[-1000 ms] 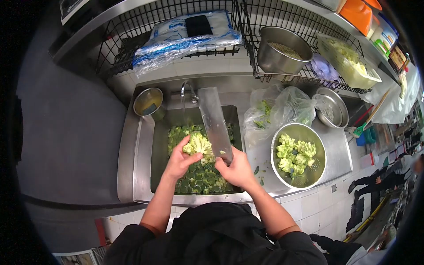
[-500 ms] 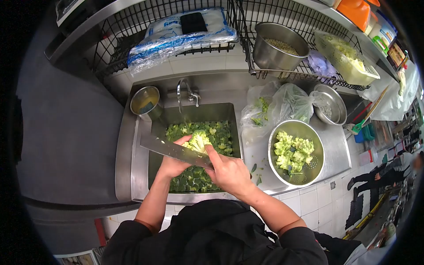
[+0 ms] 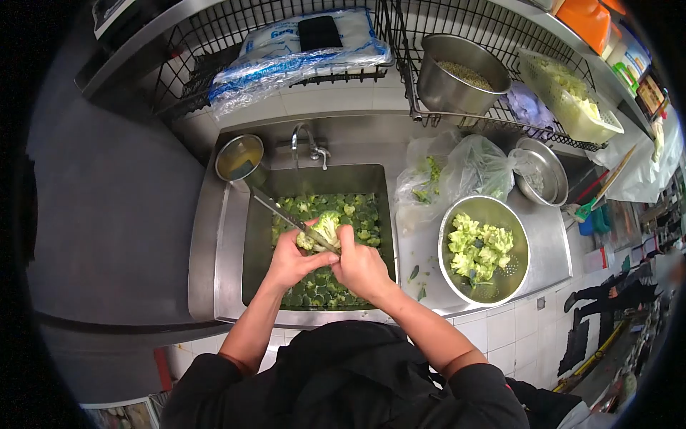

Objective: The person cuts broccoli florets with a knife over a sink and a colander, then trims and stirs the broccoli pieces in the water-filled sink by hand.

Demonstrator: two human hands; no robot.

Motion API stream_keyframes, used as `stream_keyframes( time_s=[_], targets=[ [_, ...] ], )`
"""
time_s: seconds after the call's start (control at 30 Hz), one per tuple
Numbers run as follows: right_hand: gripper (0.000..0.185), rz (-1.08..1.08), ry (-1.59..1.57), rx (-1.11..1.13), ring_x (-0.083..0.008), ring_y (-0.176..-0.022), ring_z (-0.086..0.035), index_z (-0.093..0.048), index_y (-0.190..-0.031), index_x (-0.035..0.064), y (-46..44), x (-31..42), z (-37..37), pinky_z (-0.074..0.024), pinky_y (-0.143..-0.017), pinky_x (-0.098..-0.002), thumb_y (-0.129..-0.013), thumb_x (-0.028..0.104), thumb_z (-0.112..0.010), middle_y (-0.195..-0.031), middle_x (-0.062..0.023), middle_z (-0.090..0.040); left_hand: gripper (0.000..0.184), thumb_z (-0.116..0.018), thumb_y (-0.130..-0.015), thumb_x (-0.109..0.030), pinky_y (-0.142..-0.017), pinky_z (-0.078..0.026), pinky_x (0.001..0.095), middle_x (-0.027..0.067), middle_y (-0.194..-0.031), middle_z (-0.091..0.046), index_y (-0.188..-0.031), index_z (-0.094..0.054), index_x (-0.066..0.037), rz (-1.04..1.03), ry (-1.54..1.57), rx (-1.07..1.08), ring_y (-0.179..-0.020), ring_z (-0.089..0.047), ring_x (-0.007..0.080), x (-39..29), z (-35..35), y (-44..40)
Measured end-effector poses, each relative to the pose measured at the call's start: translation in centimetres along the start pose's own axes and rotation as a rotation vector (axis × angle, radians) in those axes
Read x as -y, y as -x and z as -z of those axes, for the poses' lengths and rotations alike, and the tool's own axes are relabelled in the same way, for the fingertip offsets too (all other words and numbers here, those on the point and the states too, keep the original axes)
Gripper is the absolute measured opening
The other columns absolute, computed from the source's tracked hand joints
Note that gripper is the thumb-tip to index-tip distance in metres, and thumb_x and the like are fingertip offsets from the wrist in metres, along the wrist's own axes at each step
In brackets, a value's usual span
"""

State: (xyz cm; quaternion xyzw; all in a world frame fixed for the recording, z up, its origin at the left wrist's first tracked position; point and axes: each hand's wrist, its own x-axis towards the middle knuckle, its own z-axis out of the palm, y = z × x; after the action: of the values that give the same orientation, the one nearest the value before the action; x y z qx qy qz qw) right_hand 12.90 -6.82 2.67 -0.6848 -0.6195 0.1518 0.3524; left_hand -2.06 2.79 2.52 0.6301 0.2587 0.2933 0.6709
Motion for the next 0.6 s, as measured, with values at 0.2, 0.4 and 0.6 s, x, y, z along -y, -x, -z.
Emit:
stream_keyframes(
  time_s=[0.2, 0.4, 0.6],
  targets=[
    [0.041, 0.026, -0.331, 0.110, -0.0445, -0.069, -0.066, -0.036, -0.116, 0.0021, -1.8, -2.5, -1.0, -0.0501, -0.056, -0.0460, -0.087, 0.004, -0.064, -0.084, -0.0260, -0.064, 0.048, -0.081, -0.080, -0.006, -0.084, -0.054, 0.0286, 0.0047, -0.103, -0.070, -0.122, -0.060, 0.004, 0.023, -0.081, 0.018, -0.092, -0.065, 0.0098, 0.9, 1.4, -0.6],
    [0.051, -0.352, -0.814, 0.270, -0.0124, -0.042, -0.051, -0.040, -0.129, -0.0015, -2.7, -2.2, 1.4, -0.0419, -0.037, -0.0283, -0.083, 0.000, -0.063, -0.080, -0.0098, -0.061, 0.060, -0.065, -0.082, 0.002, -0.092, -0.053, 0.0352, 0.0136, -0.125, -0.062, -0.140, -0.049, -0.001, 0.114, 0.379, 0.139, -0.106, -0.066, 0.0220, 2.5, 4.2, -0.7],
    [0.020, -0.436, -1.016, 0.267, -0.0135, -0.040, -0.051, -0.061, -0.104, -0.0022, -2.7, -5.1, 0.4, -0.0443, -0.036, -0.0304, -0.084, 0.000, -0.062, -0.069, -0.0062, -0.060, 0.054, -0.065, -0.090, -0.002, -0.086, -0.053, 0.0342, 0.0132, -0.114, -0.065, -0.140, -0.045, -0.004, 0.146, 0.386, -0.022, -0.095, -0.066, 0.0208, 3.6, 5.2, -1.5]
  ],
)
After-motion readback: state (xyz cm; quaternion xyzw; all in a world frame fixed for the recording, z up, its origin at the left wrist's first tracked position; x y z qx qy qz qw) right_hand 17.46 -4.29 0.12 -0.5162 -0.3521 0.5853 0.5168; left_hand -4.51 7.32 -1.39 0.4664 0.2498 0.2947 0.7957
